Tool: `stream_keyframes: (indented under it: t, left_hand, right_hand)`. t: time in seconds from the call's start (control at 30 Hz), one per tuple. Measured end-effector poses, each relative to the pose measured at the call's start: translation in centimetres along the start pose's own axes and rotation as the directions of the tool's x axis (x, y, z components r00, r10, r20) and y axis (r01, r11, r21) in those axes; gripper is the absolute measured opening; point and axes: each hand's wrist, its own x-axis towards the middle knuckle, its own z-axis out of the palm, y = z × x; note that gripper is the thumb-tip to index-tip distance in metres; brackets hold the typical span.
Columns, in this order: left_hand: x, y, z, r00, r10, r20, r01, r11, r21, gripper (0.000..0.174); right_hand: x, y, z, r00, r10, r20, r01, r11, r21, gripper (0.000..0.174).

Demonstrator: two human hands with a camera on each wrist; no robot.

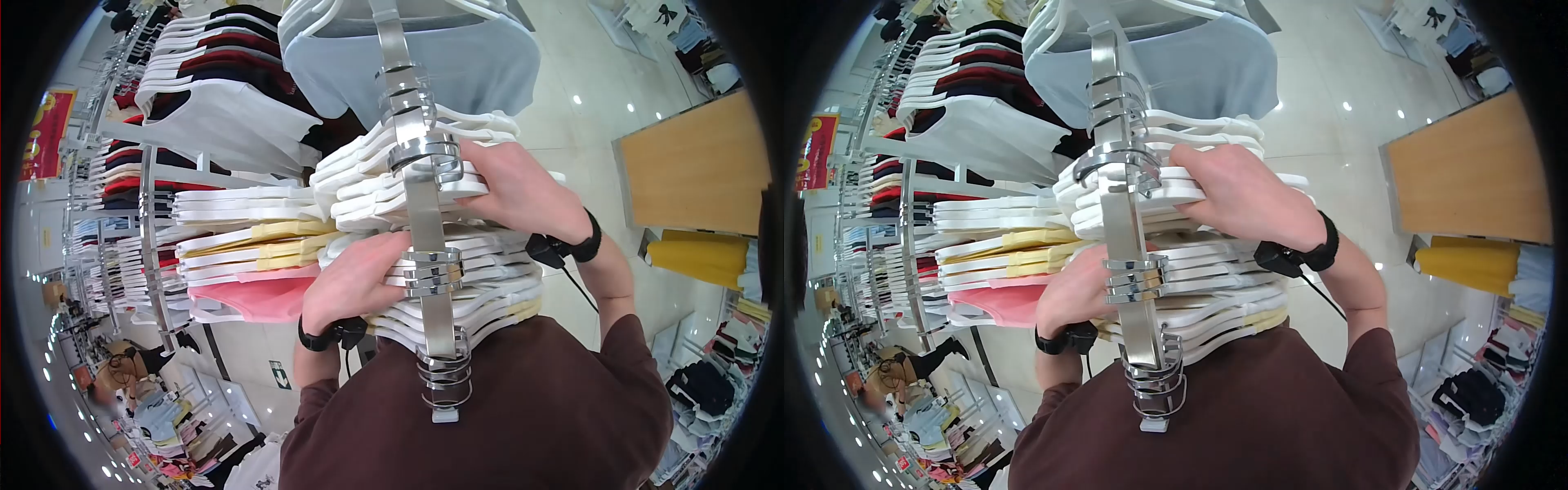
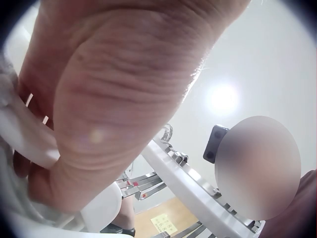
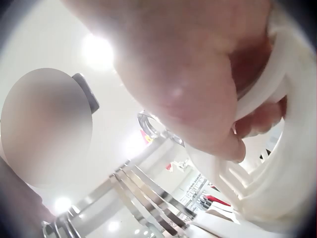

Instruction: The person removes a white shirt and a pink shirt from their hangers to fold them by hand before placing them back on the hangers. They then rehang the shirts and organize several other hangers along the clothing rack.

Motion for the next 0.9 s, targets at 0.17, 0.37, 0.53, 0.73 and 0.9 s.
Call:
stream_keyframes:
  t: [0.17, 0.37, 0.53, 0.73, 0.9]
  left_hand:
    - [0.3, -0.2, 0.3, 0.998, 0.056, -0.042, -0.059, 0.995, -0.080, 0.061]
    - [0.7, -0.2, 0.0, 0.999, 0.035, -0.039, -0.037, 0.998, -0.050, 0.055]
    - [0.7, -0.2, 0.0, 0.999, 0.025, -0.048, -0.027, 0.999, -0.036, 0.056]
    - [0.2, 0.3, -0.6, 0.999, -0.048, 0.009, 0.048, 0.998, -0.046, 0.061]
    - [-3.4, -0.7, -3.8, 0.955, 0.079, -0.285, -0.203, 0.877, -0.436, 0.062]
  right_hand:
    - [0.7, 1.0, 2.1, 0.997, 0.035, 0.064, -0.042, 0.994, 0.102, 0.046]
    - [1.8, 1.5, 2.8, 0.998, 0.052, 0.031, -0.055, 0.994, 0.092, 0.063]
    - [2.6, 2.0, 3.2, 0.999, 0.020, -0.044, -0.015, 0.994, 0.105, 0.064]
    - [3.1, 2.0, 3.0, 0.997, 0.079, -0.018, -0.078, 0.994, 0.073, 0.066]
    - [0.7, 0.9, 1.8, 0.992, 0.040, -0.121, -0.046, 0.998, -0.049, 0.064]
